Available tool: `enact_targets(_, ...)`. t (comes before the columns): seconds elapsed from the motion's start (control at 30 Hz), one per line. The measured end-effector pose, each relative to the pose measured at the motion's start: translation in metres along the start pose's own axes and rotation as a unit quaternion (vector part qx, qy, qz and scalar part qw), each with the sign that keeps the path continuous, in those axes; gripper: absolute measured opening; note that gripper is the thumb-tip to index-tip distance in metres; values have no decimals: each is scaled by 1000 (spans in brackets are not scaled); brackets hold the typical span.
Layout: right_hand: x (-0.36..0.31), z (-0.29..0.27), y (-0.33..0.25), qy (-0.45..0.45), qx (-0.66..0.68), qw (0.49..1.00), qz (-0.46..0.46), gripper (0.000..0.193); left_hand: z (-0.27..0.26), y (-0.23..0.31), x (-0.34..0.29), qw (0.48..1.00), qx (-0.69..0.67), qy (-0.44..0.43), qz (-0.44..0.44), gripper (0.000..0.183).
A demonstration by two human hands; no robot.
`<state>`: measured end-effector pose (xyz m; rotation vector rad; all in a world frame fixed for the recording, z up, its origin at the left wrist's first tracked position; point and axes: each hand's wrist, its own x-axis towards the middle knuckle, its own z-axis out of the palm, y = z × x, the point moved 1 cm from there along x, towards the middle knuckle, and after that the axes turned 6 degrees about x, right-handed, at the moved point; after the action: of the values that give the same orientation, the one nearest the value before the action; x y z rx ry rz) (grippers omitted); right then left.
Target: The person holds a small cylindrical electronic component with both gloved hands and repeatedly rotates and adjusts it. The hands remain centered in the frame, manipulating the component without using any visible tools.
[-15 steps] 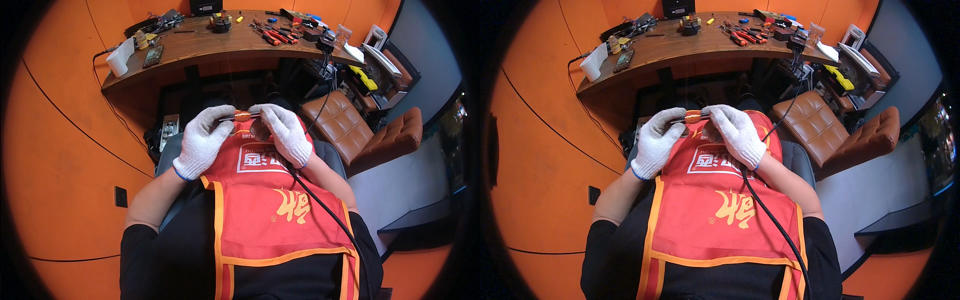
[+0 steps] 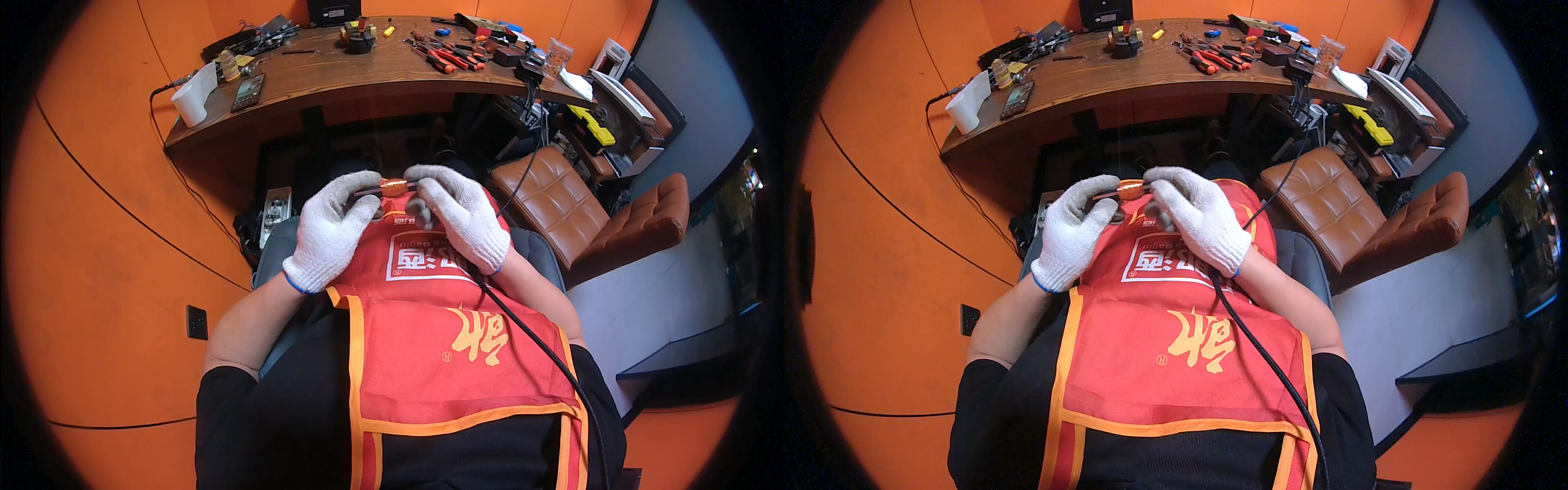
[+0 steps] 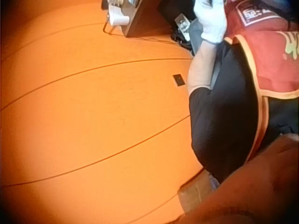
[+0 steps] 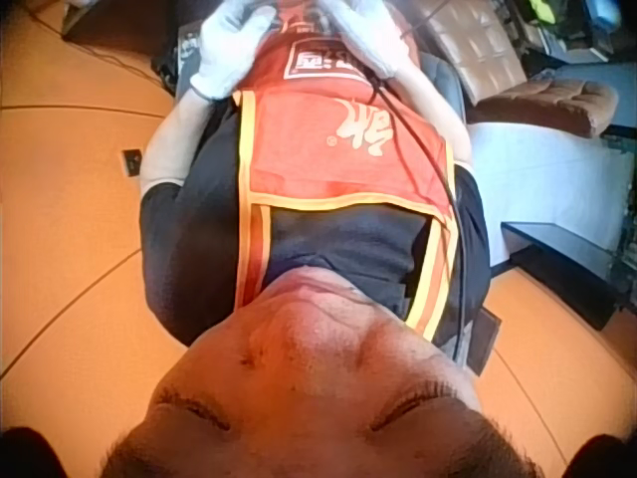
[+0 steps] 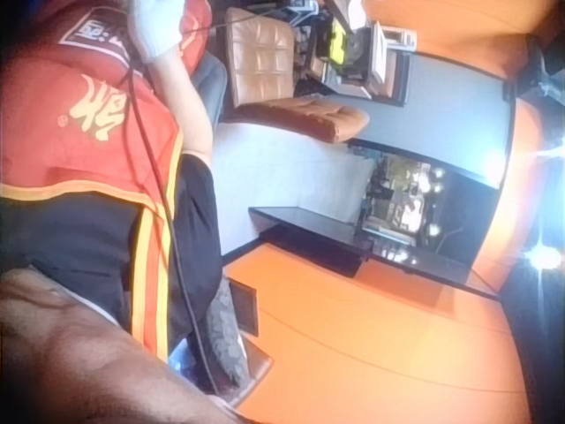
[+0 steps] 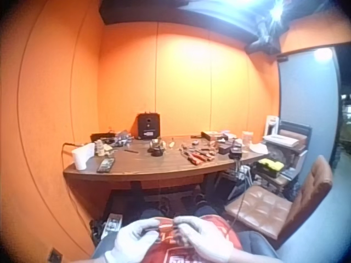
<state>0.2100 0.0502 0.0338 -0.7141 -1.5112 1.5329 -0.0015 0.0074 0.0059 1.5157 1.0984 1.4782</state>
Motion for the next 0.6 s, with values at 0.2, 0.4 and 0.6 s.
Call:
enact_targets(0.2, 2, 0, 1, -15, 1, 999, -34, 33, -1, -2, 1, 997, 61, -6, 39, 33)
enact_targets(0.4, 2, 4, 3, 30, -65, 993, -97, 33, -1, -2, 0, 999, -12, -17, -33, 32)
enact_targets(0.6, 0, -2, 0, -33, 5, 998, 46, 34, -1, 2, -1, 999, 42, -3, 13, 30)
